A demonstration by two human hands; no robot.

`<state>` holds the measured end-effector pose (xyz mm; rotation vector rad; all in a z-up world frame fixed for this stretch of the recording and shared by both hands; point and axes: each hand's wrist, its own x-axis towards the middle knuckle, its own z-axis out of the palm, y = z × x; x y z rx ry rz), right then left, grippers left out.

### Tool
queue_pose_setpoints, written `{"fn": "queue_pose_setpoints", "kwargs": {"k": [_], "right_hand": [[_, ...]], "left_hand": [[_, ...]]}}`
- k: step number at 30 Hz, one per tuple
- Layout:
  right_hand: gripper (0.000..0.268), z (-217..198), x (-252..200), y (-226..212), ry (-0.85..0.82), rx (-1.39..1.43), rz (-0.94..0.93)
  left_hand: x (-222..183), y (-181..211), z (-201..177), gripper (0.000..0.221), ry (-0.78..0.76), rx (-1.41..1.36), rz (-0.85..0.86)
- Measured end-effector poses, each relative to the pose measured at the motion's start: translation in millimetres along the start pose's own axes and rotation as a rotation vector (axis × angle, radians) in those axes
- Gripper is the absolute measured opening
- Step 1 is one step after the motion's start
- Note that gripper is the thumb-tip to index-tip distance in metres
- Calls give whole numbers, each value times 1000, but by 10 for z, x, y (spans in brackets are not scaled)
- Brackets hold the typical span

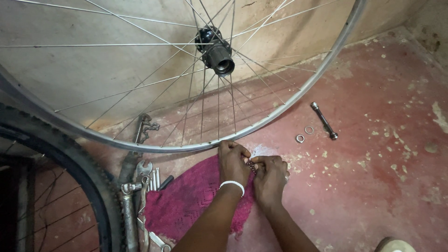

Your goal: Repairing a bicycle wheel hub by cleaning components and handling ball bearings

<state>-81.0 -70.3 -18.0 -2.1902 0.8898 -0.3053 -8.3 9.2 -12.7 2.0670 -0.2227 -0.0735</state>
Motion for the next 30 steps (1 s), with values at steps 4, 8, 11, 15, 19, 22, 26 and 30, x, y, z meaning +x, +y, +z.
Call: {"fn": "queue_pose_setpoints", "kwargs": {"k": [4,8,11,15,19,22,26,30], "right_hand": [[26,-17,-16,0,-8,3,7],[24,-57,-46,36,35,43,-121],[26,-154,-52,-8,107,150,-296],[27,-196,-205,59,81,41,-240],[21,-318,-137,-34,43,106,-228],[20,-425,-119,-129,-24,148,-141],[19,-500,-164,-210,-93,269,41],[31,-446,-221,-150,-145,234,103]], "left_hand": [[21,1,-8,29,-48,61,-52],[11,-76,-5,28,-27,72,37],[56,-127,-47,42,-70,87,79],[72,-118,-247,32,-148,224,240],[119,92,-375,41,-364,739,262],[121,130,-419,22,-364,767,225],[137,279,-545,24,-367,702,189],[174,171,-584,38,-469,801,192]]}}
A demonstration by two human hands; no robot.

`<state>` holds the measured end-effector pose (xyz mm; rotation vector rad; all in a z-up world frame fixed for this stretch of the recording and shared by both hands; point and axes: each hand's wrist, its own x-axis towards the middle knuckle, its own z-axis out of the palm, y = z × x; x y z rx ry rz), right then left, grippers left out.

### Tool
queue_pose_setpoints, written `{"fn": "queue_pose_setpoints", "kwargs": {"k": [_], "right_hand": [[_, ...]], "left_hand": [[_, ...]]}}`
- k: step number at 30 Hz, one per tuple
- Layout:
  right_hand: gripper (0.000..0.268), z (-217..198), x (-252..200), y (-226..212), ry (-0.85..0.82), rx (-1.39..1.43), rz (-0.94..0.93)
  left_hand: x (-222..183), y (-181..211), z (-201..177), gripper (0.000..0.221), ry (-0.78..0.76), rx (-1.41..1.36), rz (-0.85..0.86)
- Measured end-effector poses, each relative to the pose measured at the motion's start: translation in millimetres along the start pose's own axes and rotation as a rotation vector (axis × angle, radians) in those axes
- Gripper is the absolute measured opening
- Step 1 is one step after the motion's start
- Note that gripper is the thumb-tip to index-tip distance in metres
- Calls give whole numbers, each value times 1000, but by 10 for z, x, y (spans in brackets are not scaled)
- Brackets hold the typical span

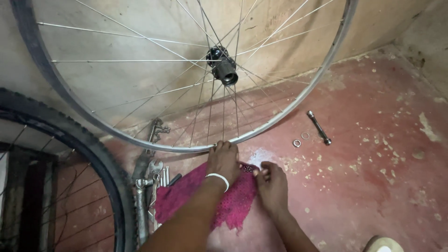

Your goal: Repairing a bicycle wheel hub by cleaning components and handling ball bearings

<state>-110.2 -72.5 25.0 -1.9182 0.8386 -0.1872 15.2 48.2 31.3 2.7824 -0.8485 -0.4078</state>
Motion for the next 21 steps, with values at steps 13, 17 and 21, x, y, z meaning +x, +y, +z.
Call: {"fn": "queue_pose_setpoints", "kwargs": {"k": [13,17,21], "right_hand": [[19,87,394,430,-72,-133,194],[28,116,443,471,-119,-135,282],[25,92,273,266,-86,-149,338]], "left_hand": [[-23,51,-132,27,-253,-93,-146],[-417,287,-692,50,-171,-233,-263],[-669,223,-377,83,-172,-103,-352]]}}
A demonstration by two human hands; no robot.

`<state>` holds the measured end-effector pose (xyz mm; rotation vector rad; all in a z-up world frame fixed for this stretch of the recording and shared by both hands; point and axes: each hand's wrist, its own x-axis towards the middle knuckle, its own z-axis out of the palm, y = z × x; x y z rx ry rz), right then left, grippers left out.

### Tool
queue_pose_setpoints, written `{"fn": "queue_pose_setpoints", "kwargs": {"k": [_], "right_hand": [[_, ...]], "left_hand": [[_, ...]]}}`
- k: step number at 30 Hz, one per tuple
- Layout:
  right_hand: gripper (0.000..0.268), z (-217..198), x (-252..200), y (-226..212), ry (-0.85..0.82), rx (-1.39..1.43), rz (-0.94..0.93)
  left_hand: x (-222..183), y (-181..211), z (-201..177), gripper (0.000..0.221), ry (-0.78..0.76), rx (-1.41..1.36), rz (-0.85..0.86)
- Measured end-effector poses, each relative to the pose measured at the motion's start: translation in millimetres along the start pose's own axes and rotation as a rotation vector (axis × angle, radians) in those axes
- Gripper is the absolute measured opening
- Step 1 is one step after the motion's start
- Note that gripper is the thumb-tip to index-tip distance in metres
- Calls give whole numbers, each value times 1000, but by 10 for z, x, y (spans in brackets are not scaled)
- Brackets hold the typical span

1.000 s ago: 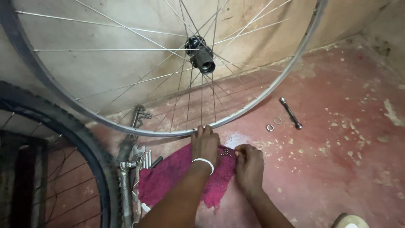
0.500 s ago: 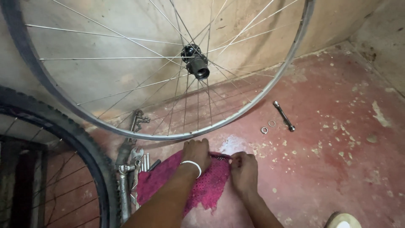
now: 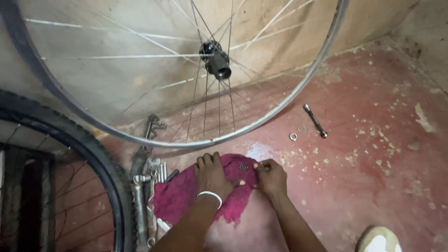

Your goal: Repairing a bicycle wheel hub by cleaning components and handling ball bearings

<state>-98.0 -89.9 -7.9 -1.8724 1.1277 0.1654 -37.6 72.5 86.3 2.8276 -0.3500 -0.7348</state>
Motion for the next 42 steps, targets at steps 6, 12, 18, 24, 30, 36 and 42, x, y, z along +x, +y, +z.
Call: {"fn": "queue_pose_setpoints", "kwargs": {"k": [6,12,18,24,30,36,42], "right_hand": [[29,-201,-364,-399,-119,116,45],[14,-138,-139,-260,-93,272,101],[23,-125,-157,-308,-215,268,38],[9,-153,-245,-412,-223,520,179],[22,-202,-142,-455,-236,526,16],[20,-997,-874,-1369,-363,592,-112],[20,-1587,-1361,-2065,-356,386,-386]], "left_hand": [[-64,-64,357,110,179,-25,60],[-47,-51,739,106,286,70,96],[113,17,703,53,204,-16,107],[146,96,364,29,11,-437,-71],[-59,187,-147,62,-132,-545,-75],[-541,346,-966,43,-68,-593,95],[-1137,617,-2062,31,100,-543,340]]}}
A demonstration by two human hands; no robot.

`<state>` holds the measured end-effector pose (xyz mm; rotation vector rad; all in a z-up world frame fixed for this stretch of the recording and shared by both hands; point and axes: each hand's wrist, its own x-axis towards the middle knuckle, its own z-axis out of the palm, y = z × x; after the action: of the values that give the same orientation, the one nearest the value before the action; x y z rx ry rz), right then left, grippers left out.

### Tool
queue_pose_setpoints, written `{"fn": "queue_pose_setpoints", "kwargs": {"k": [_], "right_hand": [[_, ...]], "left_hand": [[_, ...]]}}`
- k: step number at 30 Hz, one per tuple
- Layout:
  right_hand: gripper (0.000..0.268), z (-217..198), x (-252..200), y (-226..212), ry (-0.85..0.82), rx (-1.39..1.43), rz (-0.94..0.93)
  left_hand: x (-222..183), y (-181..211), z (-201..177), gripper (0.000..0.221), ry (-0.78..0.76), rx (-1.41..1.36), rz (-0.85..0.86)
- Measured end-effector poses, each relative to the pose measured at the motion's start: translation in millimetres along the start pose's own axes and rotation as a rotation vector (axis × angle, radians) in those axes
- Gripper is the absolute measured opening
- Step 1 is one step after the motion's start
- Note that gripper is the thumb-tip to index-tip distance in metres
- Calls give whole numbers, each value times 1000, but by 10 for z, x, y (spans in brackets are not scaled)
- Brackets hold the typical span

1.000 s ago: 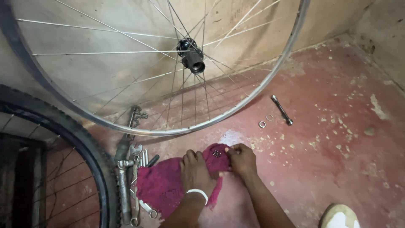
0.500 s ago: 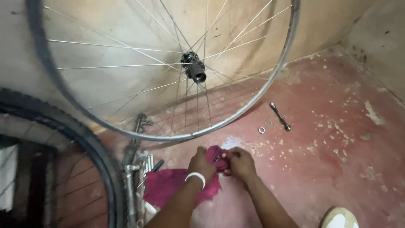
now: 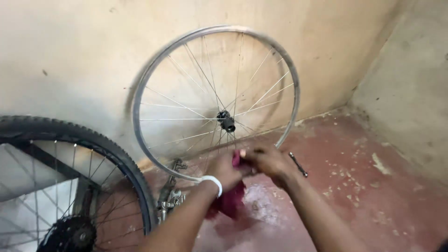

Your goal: Repairing a bicycle wheel hub by cleaning components and handling ball bearings

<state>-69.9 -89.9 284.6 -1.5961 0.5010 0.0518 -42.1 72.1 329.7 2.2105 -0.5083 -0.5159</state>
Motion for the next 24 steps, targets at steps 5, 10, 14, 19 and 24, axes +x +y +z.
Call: {"fn": "queue_pose_setpoints", "kwargs": {"k": [5,10,14,19,24], "right_hand": [[38,-73,-623,-1091,-43,327,57],[27,-188,-860,-1369,-180,373,213],[39,-283,-1055,-1516,-92,382,297],[37,-307,-743,-1573,-119,496,276],[36,-289,-588,-1636,-205,482,227]], "left_hand": [[-100,569,-500,29,185,177,216],[-60,728,-613,21,281,159,218],[-19,890,-429,20,248,-73,251],[237,852,-386,16,228,-475,140],[275,876,-519,31,78,-1065,-2]]}}
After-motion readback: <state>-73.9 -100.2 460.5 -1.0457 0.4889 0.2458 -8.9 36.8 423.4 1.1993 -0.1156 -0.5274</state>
